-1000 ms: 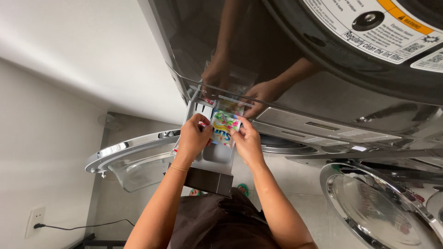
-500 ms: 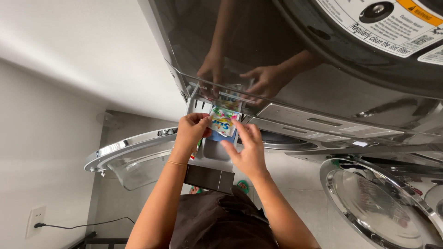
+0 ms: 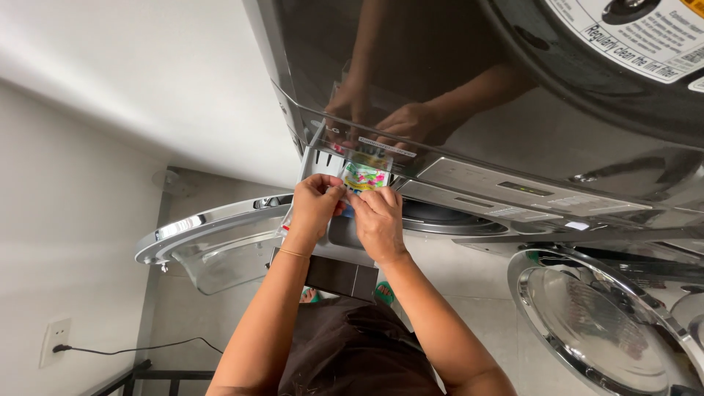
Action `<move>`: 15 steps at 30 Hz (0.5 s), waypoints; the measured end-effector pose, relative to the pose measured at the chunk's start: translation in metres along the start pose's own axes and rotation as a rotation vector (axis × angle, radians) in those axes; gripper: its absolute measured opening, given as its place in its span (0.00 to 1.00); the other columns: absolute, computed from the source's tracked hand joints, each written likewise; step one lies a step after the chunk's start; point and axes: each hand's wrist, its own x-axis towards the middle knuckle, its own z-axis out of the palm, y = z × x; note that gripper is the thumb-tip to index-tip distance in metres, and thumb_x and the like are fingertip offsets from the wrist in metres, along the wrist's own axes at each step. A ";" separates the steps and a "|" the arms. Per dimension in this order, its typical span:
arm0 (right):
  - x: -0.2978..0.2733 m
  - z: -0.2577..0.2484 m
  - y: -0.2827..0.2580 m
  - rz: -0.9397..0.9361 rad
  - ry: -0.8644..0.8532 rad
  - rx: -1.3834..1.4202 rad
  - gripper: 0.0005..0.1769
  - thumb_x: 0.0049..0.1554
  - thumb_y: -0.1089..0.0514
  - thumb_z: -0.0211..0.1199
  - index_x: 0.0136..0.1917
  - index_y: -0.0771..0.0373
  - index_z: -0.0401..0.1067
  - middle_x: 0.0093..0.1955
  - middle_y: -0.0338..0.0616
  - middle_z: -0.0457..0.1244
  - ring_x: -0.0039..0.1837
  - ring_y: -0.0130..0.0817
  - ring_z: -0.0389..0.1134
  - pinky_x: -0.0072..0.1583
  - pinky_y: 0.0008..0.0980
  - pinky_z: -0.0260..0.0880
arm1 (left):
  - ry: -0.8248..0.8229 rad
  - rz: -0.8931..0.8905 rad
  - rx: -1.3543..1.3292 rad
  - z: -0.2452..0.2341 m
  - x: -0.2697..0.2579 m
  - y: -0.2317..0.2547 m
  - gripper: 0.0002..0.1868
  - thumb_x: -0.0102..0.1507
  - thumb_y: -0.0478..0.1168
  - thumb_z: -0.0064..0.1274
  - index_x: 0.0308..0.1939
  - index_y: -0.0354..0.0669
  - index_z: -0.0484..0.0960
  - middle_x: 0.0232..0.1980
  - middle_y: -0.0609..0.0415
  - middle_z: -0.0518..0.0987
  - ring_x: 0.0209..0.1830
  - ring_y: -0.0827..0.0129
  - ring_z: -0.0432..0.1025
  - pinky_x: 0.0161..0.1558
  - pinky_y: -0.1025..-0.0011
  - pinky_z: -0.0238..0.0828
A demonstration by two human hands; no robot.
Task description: Adding detergent packet and liquid detergent to the dispenser drawer of a washing machine.
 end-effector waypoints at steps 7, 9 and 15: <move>-0.010 -0.007 0.015 0.045 -0.001 0.038 0.05 0.61 0.62 0.62 0.48 0.56 0.78 0.42 0.37 0.60 0.47 0.40 0.65 0.50 0.38 0.63 | 0.014 0.002 -0.068 -0.008 0.002 0.006 0.07 0.60 0.28 0.56 0.38 0.22 0.80 0.25 0.45 0.76 0.17 0.69 0.74 0.18 0.76 0.77; -0.015 -0.007 0.025 0.086 -0.009 0.005 0.05 0.60 0.63 0.63 0.46 0.57 0.79 0.41 0.35 0.62 0.47 0.38 0.66 0.49 0.38 0.62 | 0.019 -0.011 -0.078 -0.014 0.007 0.008 0.06 0.59 0.27 0.56 0.38 0.24 0.81 0.25 0.45 0.76 0.17 0.69 0.74 0.17 0.75 0.78; -0.009 -0.009 0.021 0.122 0.013 0.098 0.15 0.56 0.66 0.63 0.57 0.60 0.78 0.47 0.40 0.64 0.50 0.43 0.66 0.52 0.40 0.64 | 0.020 0.005 -0.039 -0.011 0.007 0.004 0.07 0.60 0.29 0.57 0.40 0.26 0.81 0.24 0.46 0.76 0.15 0.68 0.74 0.16 0.73 0.77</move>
